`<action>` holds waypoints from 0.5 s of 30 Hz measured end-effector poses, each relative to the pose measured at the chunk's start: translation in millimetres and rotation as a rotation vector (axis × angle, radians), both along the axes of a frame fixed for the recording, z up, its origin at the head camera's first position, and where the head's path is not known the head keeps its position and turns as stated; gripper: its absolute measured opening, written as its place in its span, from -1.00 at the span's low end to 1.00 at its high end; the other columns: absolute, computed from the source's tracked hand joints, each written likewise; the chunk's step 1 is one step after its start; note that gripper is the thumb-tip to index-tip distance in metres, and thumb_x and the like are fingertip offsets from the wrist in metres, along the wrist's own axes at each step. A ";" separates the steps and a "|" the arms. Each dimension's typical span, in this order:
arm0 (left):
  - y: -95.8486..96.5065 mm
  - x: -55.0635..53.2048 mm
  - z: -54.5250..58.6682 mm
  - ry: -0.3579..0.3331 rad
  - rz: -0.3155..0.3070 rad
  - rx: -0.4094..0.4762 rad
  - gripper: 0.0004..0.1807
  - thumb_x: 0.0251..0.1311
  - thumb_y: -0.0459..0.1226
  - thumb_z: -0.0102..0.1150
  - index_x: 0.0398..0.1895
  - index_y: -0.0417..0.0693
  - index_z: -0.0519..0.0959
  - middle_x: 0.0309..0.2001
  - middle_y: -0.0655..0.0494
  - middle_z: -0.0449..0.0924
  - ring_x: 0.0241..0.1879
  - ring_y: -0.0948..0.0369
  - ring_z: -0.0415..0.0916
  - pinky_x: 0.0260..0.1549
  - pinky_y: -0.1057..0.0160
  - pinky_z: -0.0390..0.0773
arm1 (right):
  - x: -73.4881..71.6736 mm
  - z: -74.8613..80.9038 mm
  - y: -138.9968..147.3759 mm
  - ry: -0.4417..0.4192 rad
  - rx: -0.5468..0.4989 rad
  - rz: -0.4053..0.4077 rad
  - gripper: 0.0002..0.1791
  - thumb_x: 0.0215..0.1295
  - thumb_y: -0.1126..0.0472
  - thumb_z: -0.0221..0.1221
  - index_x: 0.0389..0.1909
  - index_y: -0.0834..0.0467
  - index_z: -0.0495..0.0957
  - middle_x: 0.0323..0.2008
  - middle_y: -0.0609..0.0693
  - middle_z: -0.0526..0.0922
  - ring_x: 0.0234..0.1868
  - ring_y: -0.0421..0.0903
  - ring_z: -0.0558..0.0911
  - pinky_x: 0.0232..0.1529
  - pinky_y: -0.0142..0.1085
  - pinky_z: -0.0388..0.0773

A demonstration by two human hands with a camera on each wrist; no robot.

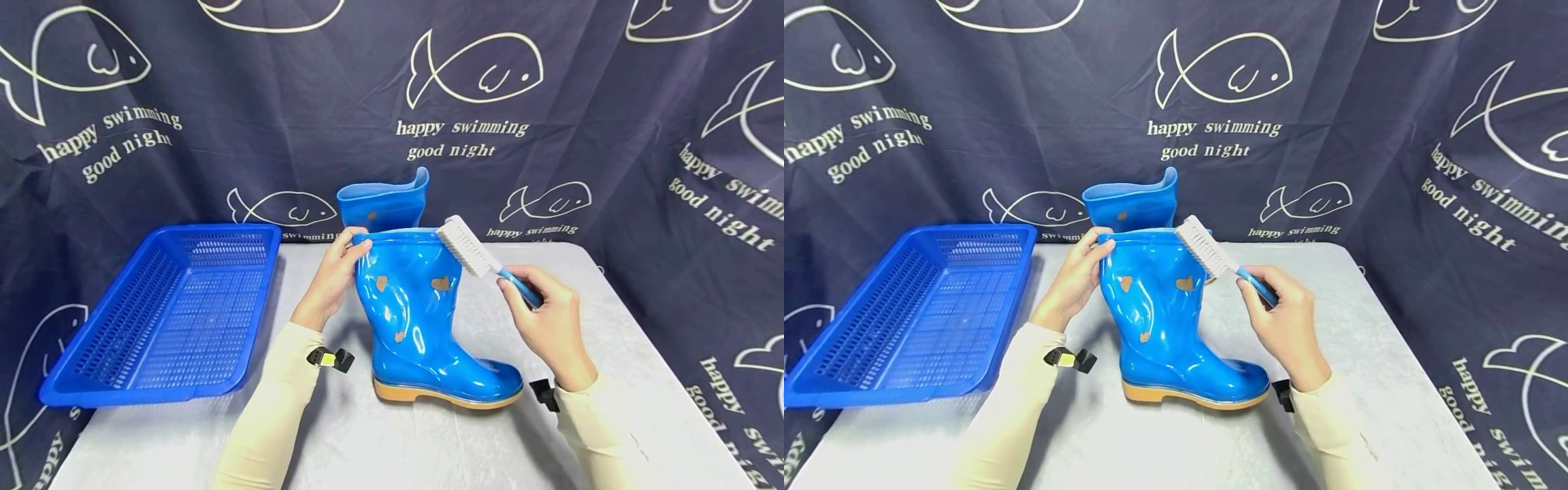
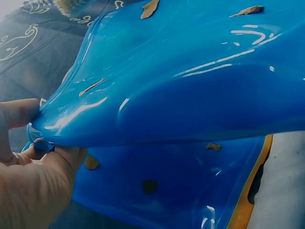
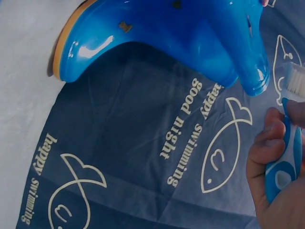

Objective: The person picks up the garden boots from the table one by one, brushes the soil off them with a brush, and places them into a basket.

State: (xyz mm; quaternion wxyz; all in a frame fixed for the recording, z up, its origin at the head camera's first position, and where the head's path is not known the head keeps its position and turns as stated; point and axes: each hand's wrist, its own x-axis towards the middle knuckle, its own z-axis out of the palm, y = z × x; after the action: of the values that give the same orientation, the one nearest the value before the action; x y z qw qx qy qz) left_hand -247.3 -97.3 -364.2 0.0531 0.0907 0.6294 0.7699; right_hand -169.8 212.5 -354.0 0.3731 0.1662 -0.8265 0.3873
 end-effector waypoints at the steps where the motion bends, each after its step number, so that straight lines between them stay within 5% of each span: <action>1: -0.4 0.5 0.1 -0.003 -0.003 0.006 -0.87 0.50 -0.23 -0.04 0.03 0.09 0.39 -0.24 0.16 0.55 -0.30 0.28 0.60 -0.26 0.32 0.63 | 0.1 0.8 -1.0 -0.004 0.013 0.013 -0.83 0.15 0.41 0.37 -0.23 0.20 0.74 -0.39 0.04 0.73 -0.40 -0.51 0.47 -0.28 -0.71 0.40; 15: -1.6 0.8 3.4 0.060 0.009 -0.054 -0.77 0.50 -0.26 -0.03 0.15 0.01 0.39 0.04 0.09 0.45 0.06 0.15 0.45 0.03 0.21 0.49 | -3.7 1.8 -12.5 -0.023 0.135 0.111 -0.77 0.14 0.40 0.40 -0.17 0.14 0.74 -0.38 -0.03 0.71 -0.48 -0.29 0.49 -0.39 -0.61 0.39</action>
State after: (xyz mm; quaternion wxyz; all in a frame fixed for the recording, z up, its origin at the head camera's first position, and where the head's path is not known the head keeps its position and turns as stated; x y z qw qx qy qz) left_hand -246.6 -98.9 -360.9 0.0332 0.1093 0.6517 0.7498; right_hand -173.5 200.0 -352.1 0.3292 0.2321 -0.8446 0.3527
